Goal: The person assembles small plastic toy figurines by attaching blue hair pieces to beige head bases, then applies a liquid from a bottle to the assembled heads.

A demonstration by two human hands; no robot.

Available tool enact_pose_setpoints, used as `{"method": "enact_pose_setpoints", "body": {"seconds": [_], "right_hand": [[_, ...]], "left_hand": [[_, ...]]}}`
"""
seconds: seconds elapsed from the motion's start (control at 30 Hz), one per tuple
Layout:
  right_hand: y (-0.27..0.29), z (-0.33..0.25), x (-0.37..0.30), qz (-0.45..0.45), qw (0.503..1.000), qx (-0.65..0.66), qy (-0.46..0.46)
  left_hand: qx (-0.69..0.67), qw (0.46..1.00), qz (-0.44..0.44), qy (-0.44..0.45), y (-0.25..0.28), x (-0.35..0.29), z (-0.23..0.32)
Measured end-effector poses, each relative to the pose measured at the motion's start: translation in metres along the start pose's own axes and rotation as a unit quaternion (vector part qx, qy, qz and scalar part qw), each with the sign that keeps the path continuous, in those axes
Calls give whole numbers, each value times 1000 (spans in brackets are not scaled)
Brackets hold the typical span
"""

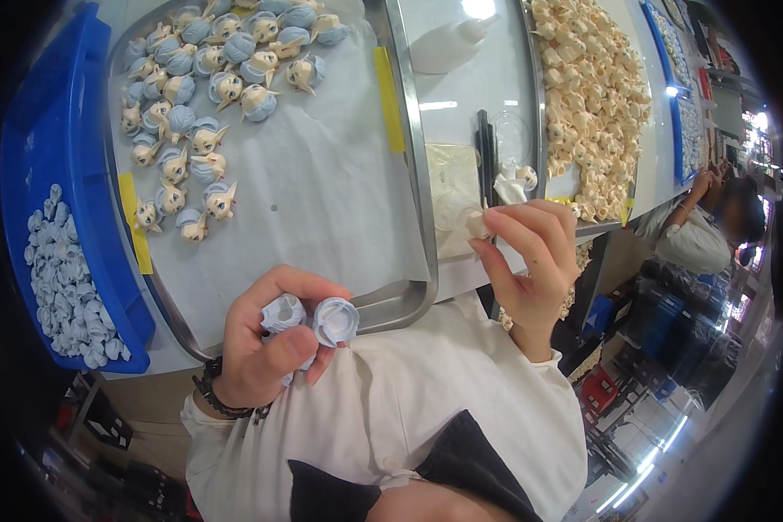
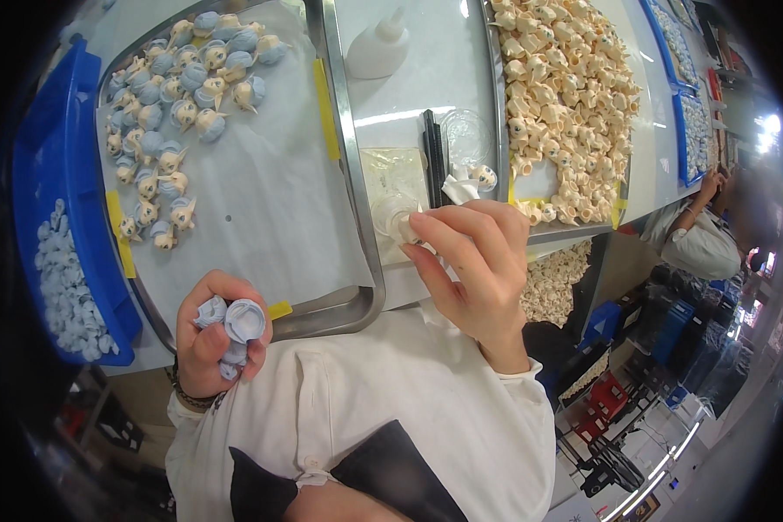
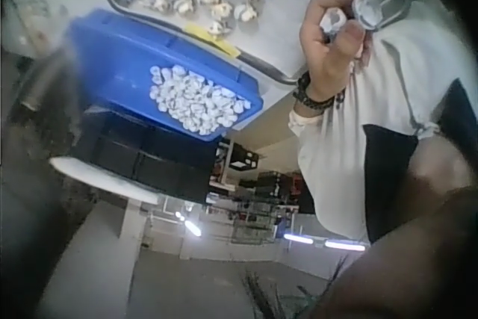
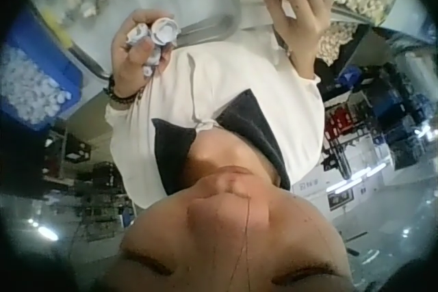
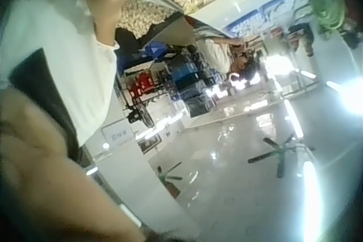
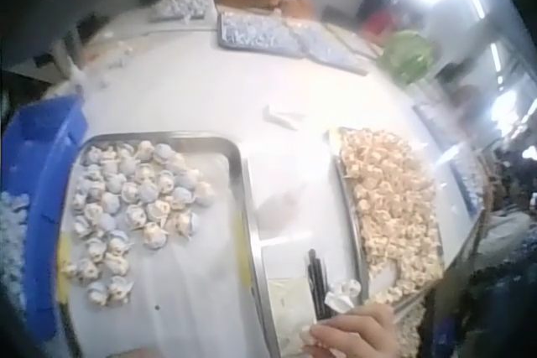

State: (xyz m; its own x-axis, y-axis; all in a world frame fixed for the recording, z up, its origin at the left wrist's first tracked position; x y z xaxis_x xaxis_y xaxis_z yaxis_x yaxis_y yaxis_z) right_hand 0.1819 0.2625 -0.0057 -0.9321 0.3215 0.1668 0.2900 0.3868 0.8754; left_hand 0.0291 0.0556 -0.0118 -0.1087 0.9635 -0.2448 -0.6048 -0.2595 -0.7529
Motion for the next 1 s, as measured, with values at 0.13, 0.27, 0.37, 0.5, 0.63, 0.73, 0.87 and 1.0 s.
{"method": "enact_pose_setpoints", "body": {"seconds": [0.13, 0.27, 0.37, 0.5, 0.63, 0.73, 0.87, 1.0], "right_hand": [[-2, 4, 0, 14, 1000, 1, 9], [-1, 5, 1, 5, 1000, -6, 10], [0, 4, 1, -3, 1000, -16, 15], [3, 5, 4, -25, 998, -37, 41], [7, 2, 9, -52, 995, -65, 58], [11, 1, 13, -66, 991, -84, 75], [11, -1, 15, -77, 988, -98, 88], [11, -1, 15, -68, 989, -95, 94]], "left_hand": [[1, 1000, 0, 2, 0, 0, 0], [-6, 1000, -6, -2, 1, 0, -1], [-10, 1000, -4, 1, 1, 0, 0], [-9, 1000, -2, 1, 0, 0, 0], [-7, 1000, -2, 2, 1, 0, 0], [1, 1000, -11, 7, 0, 1, 1], [9, 1000, -22, 16, 0, 0, 0], [17, 1000, -19, 10, 0, 0, 0]]}}
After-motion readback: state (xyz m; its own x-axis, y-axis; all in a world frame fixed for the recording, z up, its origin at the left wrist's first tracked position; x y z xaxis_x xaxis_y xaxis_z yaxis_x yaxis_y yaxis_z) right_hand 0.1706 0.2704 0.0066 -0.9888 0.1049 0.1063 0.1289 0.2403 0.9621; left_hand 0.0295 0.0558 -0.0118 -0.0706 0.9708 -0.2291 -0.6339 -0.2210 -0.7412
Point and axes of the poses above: each hand's wrist, its own x-axis towards the middle knuckle, its own y-axis out of the back of the hand, z = x × y, the point moved 1 cm from there along x, towards the middle knuckle, and after that the axes turned 13 degrees about -z, right-handed, at the moved point
